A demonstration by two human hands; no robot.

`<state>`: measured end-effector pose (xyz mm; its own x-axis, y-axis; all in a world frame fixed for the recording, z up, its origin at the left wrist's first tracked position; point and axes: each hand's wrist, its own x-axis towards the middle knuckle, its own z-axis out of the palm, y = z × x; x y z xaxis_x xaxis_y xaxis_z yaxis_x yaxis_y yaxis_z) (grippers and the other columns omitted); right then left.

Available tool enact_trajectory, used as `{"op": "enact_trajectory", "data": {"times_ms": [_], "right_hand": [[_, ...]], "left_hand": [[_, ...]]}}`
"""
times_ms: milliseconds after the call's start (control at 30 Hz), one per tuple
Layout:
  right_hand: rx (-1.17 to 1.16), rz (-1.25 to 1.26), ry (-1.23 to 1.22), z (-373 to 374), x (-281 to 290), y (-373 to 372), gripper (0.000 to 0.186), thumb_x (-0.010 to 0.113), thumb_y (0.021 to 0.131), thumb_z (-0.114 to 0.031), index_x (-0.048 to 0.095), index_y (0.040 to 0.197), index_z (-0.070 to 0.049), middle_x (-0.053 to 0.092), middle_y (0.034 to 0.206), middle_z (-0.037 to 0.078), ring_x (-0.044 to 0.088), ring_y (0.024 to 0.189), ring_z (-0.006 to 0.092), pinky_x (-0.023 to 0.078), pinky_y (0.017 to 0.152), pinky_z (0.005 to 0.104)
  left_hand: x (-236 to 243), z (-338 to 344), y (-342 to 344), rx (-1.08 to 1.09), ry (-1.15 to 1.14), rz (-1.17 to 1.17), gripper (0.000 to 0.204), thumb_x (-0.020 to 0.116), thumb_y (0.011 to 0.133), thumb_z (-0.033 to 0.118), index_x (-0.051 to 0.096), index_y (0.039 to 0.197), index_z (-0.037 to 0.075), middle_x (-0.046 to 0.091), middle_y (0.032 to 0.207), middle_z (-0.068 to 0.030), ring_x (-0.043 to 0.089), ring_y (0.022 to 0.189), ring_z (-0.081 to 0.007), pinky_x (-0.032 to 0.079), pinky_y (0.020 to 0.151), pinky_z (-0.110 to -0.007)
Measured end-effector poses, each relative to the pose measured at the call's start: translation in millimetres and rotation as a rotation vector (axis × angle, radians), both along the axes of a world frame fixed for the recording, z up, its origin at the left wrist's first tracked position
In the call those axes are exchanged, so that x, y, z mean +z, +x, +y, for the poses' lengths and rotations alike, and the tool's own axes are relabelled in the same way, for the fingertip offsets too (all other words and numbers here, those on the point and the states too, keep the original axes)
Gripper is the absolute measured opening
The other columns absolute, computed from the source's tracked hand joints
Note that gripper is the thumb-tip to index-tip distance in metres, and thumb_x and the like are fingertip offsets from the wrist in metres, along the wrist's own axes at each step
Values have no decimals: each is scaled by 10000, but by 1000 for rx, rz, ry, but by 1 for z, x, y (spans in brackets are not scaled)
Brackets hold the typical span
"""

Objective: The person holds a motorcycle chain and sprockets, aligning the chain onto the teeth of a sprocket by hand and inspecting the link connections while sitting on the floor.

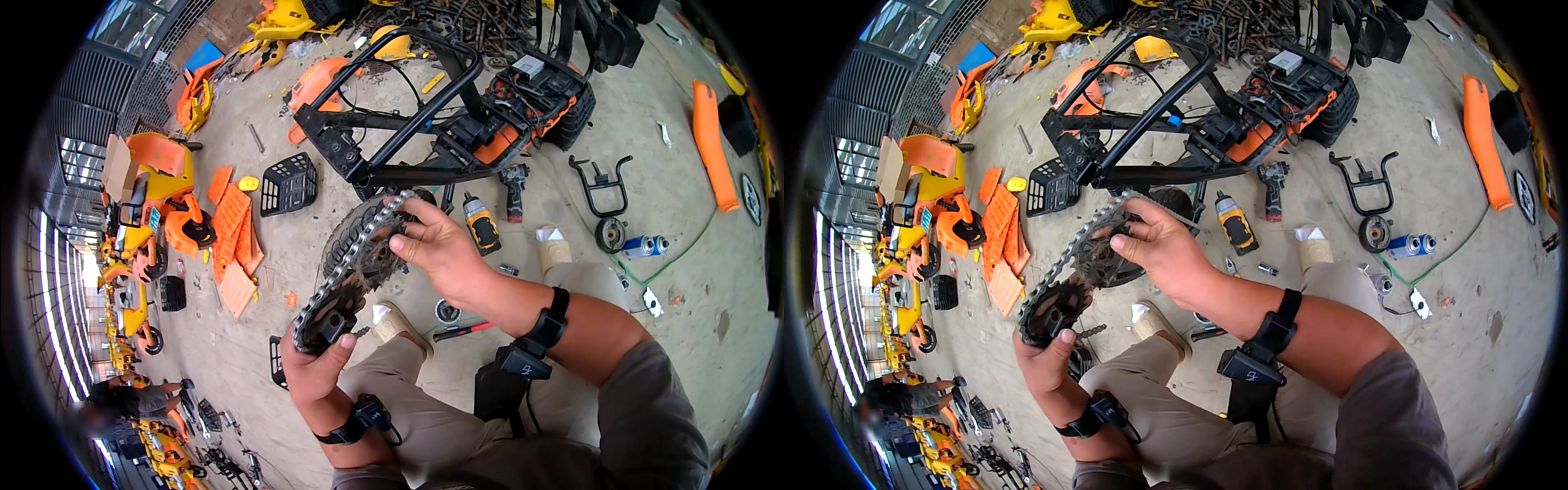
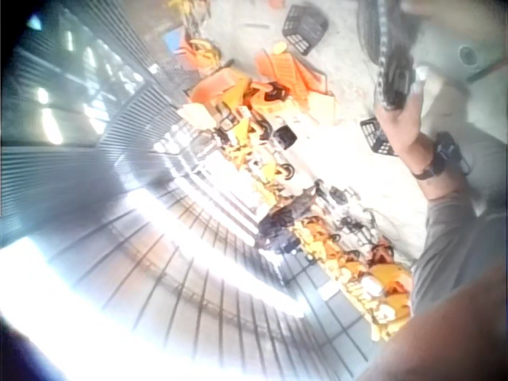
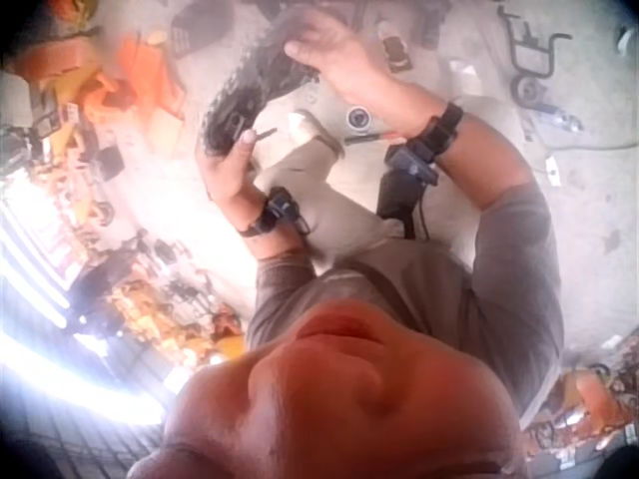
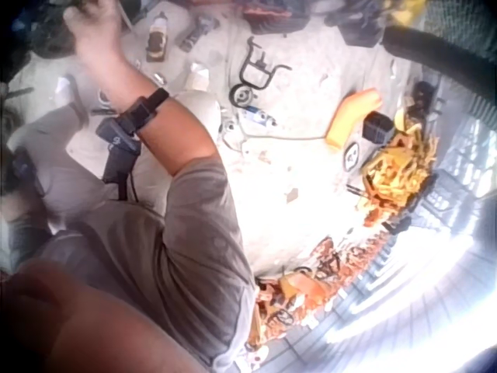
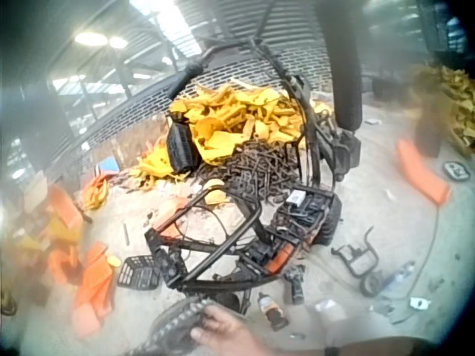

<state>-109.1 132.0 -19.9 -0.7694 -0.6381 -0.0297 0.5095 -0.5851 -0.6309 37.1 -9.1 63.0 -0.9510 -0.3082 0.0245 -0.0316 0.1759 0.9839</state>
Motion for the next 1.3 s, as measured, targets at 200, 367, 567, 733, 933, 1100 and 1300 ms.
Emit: {"op": "enact_trajectory", "data": {"times_ms": [200, 367, 567, 733, 933, 1100, 1300], "right_hand": [[7, 16, -8, 3, 1, -1, 478, 528, 903, 37, 372, 1353, -6, 622, 1109, 95, 562, 1013, 114, 460, 901, 257], [-57, 27, 10, 2, 3, 0, 438, 542, 904, 22, 403, 1320, 17, 621, 1106, 93, 563, 1009, 113, 460, 891, 252], [-59, 32, -23, 2, 4, -4, 354, 555, 909, -7, 471, 1251, 34, 614, 1118, 86, 561, 1005, 107, 454, 886, 243], [-52, 2, -60, -3, 1, -5, 319, 551, 907, 0, 499, 1221, 23, 611, 1103, 71, 557, 997, 97, 449, 881, 238], [-89, -14, -92, -4, 14, -3, 330, 542, 905, 24, 486, 1228, -5, 615, 1060, 62, 559, 972, 95, 449, 870, 234], [-104, -44, -144, -4, 21, 0, 302, 552, 900, 28, 491, 1194, -8, 620, 1046, 67, 558, 971, 97, 445, 870, 231], [-103, -103, -238, -3, 23, 0, 267, 561, 893, 31, 509, 1149, -27, 624, 1053, 71, 565, 978, 112, 447, 874, 237]], "left_hand": [[-4, -2, -3, -29, -34, 67, 526, 750, 770, 109, 534, 1198, -108, 642, 1091, -202, 612, 1015, -237, 457, 905, -333], [-6, 4, -5, 9, -55, 100, 520, 750, 775, 109, 536, 1198, -104, 645, 1092, -193, 617, 1007, -231, 464, 897, -331], [-7, 9, -7, 78, -55, 64, 580, 781, 739, 148, 525, 1198, -99, 629, 1111, -178, 612, 1016, -254, 442, 936, -361], [5, 12, -8, 30, -137, 47, 461, 731, 784, 56, 554, 1184, -93, 652, 1077, -148, 604, 956, -160, 466, 856, -283], [29, 11, -12, 18, -194, 22, 426, 727, 783, 42, 576, 1163, -76, 655, 1052, -113, 589, 907, -138, 467, 811, -259], [47, 18, -12, 2, -194, -39, 396, 724, 784, 35, 596, 1146, -62, 651, 1018, -82, 572, 867, -116, 459, 783, -245], [53, 29, -14, -1, -223, -32, 415, 713, 790, 22, 577, 1172, -67, 640, 1029, -75, 558, 882, -111, 454, 783, -240]]}}
